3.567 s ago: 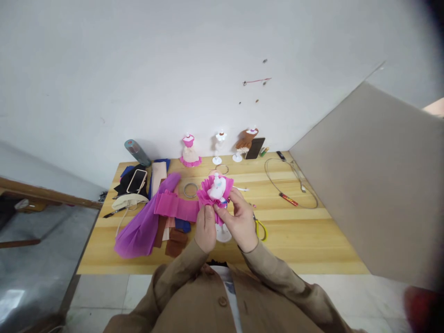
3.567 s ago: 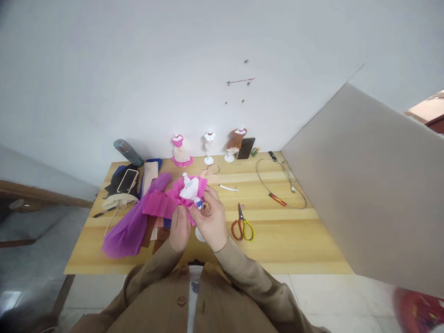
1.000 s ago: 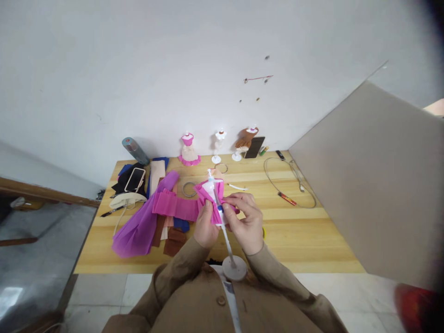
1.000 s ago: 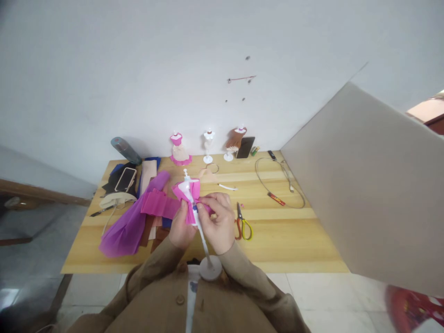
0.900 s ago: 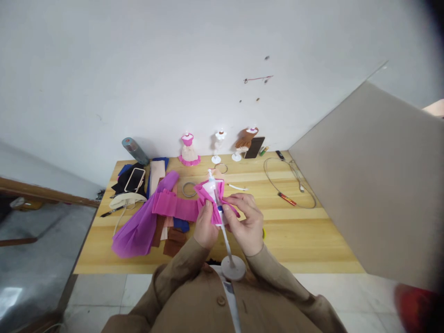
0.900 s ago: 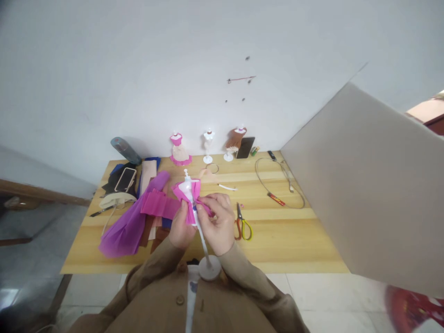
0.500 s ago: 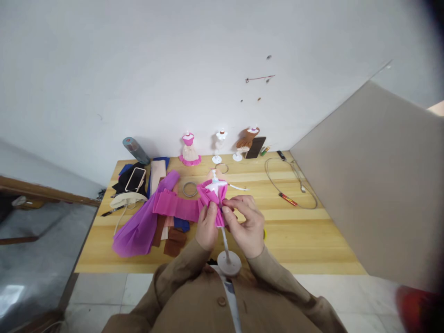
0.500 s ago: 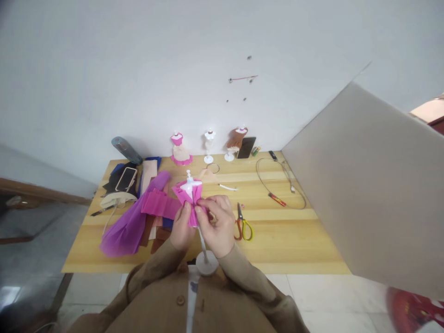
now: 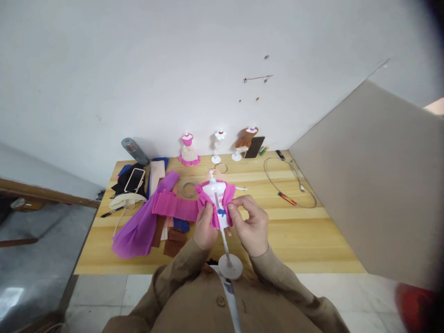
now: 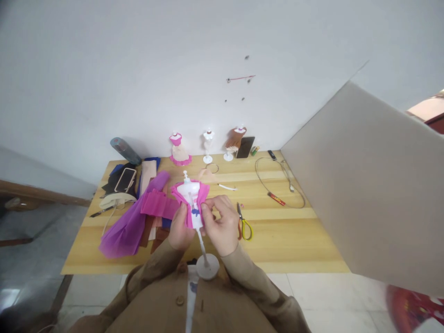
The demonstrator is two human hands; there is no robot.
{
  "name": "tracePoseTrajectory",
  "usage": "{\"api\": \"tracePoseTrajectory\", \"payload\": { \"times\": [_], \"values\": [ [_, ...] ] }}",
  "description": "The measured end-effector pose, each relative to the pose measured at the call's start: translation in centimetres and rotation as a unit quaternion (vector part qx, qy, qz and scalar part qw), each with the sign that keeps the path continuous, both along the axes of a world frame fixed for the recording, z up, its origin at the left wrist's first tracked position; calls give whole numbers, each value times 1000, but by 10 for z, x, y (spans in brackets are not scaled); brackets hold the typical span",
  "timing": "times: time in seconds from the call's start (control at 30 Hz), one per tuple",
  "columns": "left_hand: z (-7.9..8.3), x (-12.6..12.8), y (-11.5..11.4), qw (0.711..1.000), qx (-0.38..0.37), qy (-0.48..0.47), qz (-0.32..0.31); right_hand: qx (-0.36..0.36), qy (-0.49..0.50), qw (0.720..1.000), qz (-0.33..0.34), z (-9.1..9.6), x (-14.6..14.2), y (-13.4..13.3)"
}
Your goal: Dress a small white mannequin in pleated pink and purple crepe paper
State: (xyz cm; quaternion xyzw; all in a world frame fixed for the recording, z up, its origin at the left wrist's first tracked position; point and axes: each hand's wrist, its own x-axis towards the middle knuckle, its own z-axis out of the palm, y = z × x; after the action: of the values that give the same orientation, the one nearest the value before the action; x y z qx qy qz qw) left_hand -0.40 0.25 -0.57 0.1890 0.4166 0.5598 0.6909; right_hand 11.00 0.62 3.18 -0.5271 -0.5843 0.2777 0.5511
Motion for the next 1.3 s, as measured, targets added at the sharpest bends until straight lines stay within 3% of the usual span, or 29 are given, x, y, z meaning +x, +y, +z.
{"api": "tracePoseTrajectory", "payload": {
  "times": [0.17, 0.37, 0.47, 0.57, 0.67, 0.9, 1.3],
  "values": [
    [4, 5, 3, 998, 55, -41, -16, -128, 250, 960, 18, -15, 5, 7],
    [-2, 1, 5, 993, 56, -99, -41, -136, 315, 939, 13, -18, 13, 13],
    [-3, 0, 5, 992, 59, -103, -46, -118, 276, 953, 39, -13, 16, 10],
    [0, 0, 4, 994, 51, -91, -42, -79, 138, 986, 53, -8, 15, 7],
    [0, 0, 3, 993, 52, -98, -49, -54, 39, 997, 30, -8, 11, 8],
    [-5, -4, 4, 986, 63, -130, -78, -74, 112, 991, 29, -17, 11, 13],
    [0, 1, 2, 992, 53, -108, -40, -54, 92, 993, 44, 2, 4, 1]
  ]
}}
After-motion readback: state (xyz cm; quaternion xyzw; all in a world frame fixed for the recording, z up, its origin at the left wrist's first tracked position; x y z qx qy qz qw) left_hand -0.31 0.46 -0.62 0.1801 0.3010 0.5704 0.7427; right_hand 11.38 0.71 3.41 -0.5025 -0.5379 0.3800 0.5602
